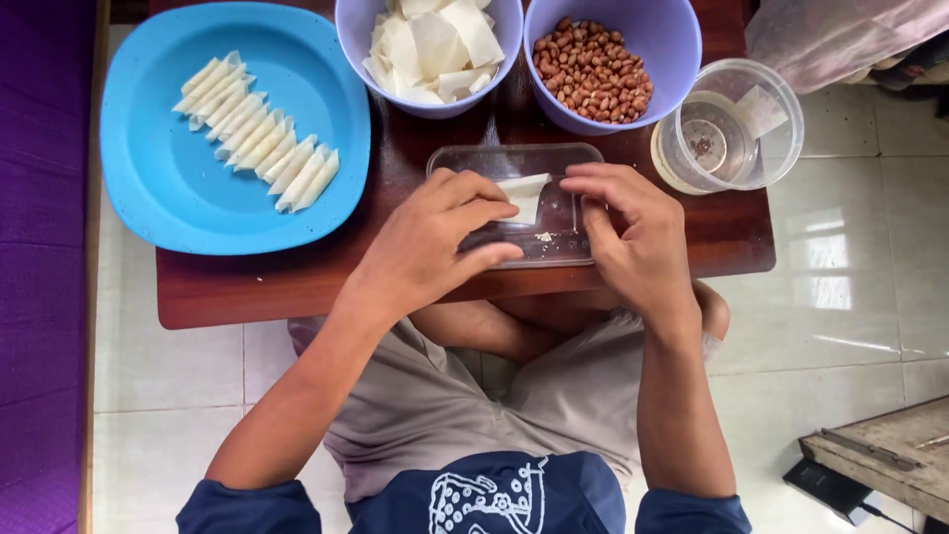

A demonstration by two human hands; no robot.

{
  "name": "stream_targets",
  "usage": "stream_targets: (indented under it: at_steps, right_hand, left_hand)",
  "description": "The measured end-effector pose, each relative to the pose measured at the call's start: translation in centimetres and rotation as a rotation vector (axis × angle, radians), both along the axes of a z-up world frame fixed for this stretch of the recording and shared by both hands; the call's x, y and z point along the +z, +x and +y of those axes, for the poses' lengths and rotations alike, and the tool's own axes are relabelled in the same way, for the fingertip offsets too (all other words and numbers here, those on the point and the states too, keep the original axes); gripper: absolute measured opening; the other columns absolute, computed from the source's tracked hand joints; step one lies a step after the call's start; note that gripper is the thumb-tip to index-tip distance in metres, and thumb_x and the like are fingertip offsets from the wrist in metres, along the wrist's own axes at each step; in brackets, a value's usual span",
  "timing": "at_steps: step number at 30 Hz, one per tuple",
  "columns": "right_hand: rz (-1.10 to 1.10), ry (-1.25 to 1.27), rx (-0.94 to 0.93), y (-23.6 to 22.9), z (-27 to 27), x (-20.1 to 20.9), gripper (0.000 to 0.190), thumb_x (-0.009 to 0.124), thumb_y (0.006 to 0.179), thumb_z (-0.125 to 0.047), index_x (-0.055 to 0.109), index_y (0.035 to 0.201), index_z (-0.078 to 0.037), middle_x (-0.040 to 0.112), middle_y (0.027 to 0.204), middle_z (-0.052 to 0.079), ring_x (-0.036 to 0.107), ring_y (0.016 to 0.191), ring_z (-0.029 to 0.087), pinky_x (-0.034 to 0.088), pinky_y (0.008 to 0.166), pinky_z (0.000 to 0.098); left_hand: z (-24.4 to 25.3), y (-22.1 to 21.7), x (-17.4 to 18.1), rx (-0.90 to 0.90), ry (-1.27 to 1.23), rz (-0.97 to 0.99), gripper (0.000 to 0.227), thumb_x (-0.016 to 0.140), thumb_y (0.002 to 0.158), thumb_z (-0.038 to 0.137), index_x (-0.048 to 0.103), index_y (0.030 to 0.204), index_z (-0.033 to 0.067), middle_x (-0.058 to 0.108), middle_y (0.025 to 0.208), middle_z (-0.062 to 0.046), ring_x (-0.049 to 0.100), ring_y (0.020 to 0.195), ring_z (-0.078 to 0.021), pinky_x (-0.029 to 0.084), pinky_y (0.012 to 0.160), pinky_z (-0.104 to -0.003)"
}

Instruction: A person is manually wrapping peanuts into small square wrappers to create thin snack rolls.

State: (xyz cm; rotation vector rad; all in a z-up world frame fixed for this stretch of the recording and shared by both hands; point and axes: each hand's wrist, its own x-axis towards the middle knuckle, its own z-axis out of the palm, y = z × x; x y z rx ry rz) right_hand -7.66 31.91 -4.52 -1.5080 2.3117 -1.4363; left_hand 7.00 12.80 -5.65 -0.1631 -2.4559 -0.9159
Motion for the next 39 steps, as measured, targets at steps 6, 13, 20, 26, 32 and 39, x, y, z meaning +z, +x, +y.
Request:
stream_targets:
  at_steps: [6, 13, 20, 26, 32, 39]
  right_hand:
    - [0.137, -0.076, -0.050, 1.0, -0.8, -1.5, 0.012, 0.068, 0.100, 0.002, 0.076, 0.108, -0.001, 0.075, 0.105, 0.016, 0.071, 0.104, 0.036, 0.052, 0.092, 0.0438]
    - [0.178, -0.060, -0.096, 1.2, -1.1, -3.3, 0.012, 0.069, 0.100, -0.005, 0.077, 0.108, -0.008, 0.071, 0.098, 0.008, 0.065, 0.096, 0.031, 0.048, 0.086, 0.0413]
    - [0.145, -0.206, -0.106, 1.3, -1.1, -3.0, 0.010, 0.067, 0.101, 0.000, 0.076, 0.107, 0.000, 0.074, 0.097, 0.014, 0.069, 0.091, 0.035, 0.050, 0.084, 0.0406]
    - [0.121, -0.259, -0.109, 1.1, -0.6, -3.0, 0.010, 0.066, 0.102, -0.001, 0.076, 0.106, 0.001, 0.074, 0.095, 0.014, 0.070, 0.089, 0.035, 0.052, 0.083, 0.0406]
    - [0.096, -0.263, -0.120, 1.1, -0.5, -3.2, 0.011, 0.067, 0.101, -0.003, 0.077, 0.107, -0.002, 0.074, 0.095, 0.012, 0.069, 0.089, 0.033, 0.052, 0.083, 0.0388]
    - [0.313, 0.039, -0.064, 1.1, -0.3, -3.4, 0.022, 0.066, 0.103, -0.035, 0.076, 0.118, -0.024, 0.064, 0.121, 0.005, 0.055, 0.110, 0.035, 0.043, 0.085, 0.0456]
  left_hand:
    - [-0.5, -1.0, -2.0, 0.197, -0.094, -0.058, 0.021, 0.069, 0.101, 0.030, 0.074, 0.114, 0.0146, 0.058, 0.105, 0.001, 0.054, 0.097, -0.0203, 0.049, 0.081, -0.035]
    - [0.5, -1.1, -2.9, 0.210, -0.132, -0.104, 0.012, 0.073, 0.096, 0.033, 0.076, 0.099, 0.0218, 0.049, 0.102, 0.005, 0.049, 0.101, -0.0215, 0.042, 0.081, -0.036]
    - [1.0, -2.1, -0.5, 0.328, -0.105, 0.149, 0.012, 0.072, 0.100, 0.026, 0.077, 0.093, 0.0186, 0.054, 0.098, 0.005, 0.054, 0.093, -0.0178, 0.041, 0.077, -0.033]
    - [1.1, -1.7, -1.5, 0.342, -0.219, 0.261, 0.013, 0.074, 0.099, 0.030, 0.078, 0.095, 0.0185, 0.057, 0.104, 0.002, 0.053, 0.098, -0.0213, 0.040, 0.081, -0.036]
    - [1.7, -0.2, -2.6, 0.295, -0.202, -0.004, 0.018, 0.068, 0.100, 0.032, 0.074, 0.112, 0.0194, 0.057, 0.116, 0.001, 0.056, 0.107, -0.0235, 0.041, 0.082, -0.035]
    - [2.1, -0.1, -2.3, 0.390, -0.158, -0.160, 0.044, 0.070, 0.099, 0.037, 0.056, 0.134, 0.0129, 0.050, 0.121, -0.006, 0.052, 0.114, -0.0298, 0.041, 0.093, -0.043]
